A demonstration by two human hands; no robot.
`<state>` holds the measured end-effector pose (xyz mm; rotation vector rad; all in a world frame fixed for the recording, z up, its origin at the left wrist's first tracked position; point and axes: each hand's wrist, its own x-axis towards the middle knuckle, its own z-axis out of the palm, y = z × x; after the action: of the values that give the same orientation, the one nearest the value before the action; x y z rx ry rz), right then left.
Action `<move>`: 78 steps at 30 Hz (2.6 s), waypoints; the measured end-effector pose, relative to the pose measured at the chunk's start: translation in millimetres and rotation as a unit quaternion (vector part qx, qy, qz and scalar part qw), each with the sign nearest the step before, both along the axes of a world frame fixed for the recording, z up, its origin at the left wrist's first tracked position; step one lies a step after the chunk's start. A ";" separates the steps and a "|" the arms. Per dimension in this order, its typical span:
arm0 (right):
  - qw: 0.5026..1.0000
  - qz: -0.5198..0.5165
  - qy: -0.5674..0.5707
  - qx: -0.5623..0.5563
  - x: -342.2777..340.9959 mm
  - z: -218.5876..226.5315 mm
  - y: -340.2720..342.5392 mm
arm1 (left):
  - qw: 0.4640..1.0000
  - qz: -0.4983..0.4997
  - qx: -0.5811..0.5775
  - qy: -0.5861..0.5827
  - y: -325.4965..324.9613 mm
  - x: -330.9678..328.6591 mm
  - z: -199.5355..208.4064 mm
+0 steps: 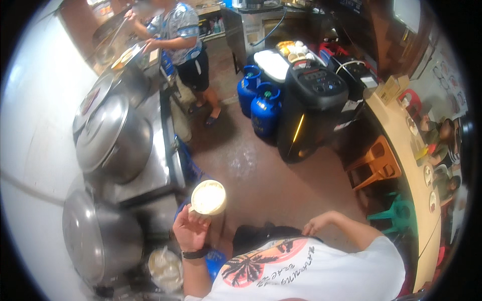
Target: The person serves food from a buffet-style counter onto plates, including rice, sausages, and other items. They then carry the plates to a table and place them down.
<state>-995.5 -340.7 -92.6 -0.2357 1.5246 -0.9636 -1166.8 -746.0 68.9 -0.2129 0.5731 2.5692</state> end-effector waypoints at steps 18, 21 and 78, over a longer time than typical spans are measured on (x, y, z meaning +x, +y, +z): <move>0.671 -0.532 0.491 0.162 -556.0 197.6 329.1 | 0.984 -0.168 -0.059 0.023 299.3 -541.0 -6.9; 0.661 -0.475 0.530 0.238 -647.9 166.1 441.8 | 0.981 -0.187 -0.044 -0.012 349.6 -601.3 -22.1; -0.014 -0.760 0.515 -0.396 -329.5 244.8 88.7 | 0.054 -0.176 0.390 0.902 562.8 -316.1 222.7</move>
<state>-1325.0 -252.0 152.3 -0.1017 -0.4874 1.4884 -1482.9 -183.2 291.6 3.0402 -0.3692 0.4959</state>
